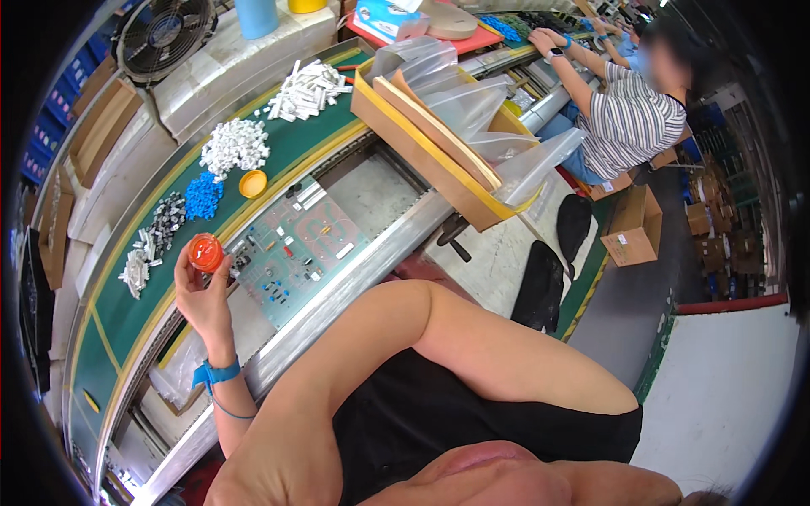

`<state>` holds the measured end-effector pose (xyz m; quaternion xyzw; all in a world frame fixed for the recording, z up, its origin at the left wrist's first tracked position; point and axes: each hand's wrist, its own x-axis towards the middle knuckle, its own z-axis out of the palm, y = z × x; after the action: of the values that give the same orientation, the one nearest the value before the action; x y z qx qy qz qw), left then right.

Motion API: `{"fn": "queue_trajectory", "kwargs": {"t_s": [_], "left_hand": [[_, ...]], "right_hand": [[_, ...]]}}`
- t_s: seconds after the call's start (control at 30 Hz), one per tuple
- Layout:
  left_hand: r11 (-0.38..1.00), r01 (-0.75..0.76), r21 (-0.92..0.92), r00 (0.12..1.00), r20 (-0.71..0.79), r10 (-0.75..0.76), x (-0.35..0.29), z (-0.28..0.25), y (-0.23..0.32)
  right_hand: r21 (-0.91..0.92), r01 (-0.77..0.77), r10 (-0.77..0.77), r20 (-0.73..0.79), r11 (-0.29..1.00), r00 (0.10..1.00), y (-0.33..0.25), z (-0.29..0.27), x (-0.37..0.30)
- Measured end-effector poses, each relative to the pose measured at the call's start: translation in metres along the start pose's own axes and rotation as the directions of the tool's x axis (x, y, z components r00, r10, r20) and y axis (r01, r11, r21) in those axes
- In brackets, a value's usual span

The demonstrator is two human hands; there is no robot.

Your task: Assembling electronic components onto a printed circuit board on an assembly line.

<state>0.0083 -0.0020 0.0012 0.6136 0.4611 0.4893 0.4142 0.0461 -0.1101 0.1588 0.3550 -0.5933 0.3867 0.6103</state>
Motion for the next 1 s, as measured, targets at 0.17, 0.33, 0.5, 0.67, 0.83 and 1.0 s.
{"fn": "queue_trajectory", "kwargs": {"t_s": [0.17,0.33,0.5,0.67,0.83,1.0], "left_hand": [[0.998,-0.007,-0.054,1.000,0.015,0.008,-0.003,0.004,0.004],[1.000,-0.013,-0.018,1.000,0.002,0.013,-0.001,0.000,-0.001],[1.000,0.004,-0.013,1.000,-0.004,-0.004,0.001,0.001,0.000],[1.000,-0.021,-0.013,1.000,0.003,0.021,-0.004,-0.001,0.004],[1.000,-0.011,-0.028,0.999,-0.040,0.010,-0.012,-0.012,0.009],[0.998,-0.008,-0.069,1.000,-0.024,0.007,0.003,0.008,0.009]], "right_hand": [[0.246,-0.145,0.164,-0.059,0.958,0.985,-0.012,0.001,0.010],[0.454,-0.271,0.347,-0.093,0.849,0.933,-0.037,-0.003,0.023],[0.595,-0.321,0.474,-0.116,0.737,0.873,-0.047,-0.011,0.026],[0.472,-0.472,0.488,0.097,0.745,0.867,-0.045,-0.019,0.017],[0.449,-0.326,0.362,0.006,0.832,0.932,-0.037,-0.024,0.032],[0.541,-0.121,0.270,-0.204,0.832,0.941,-0.033,-0.018,0.016]]}}
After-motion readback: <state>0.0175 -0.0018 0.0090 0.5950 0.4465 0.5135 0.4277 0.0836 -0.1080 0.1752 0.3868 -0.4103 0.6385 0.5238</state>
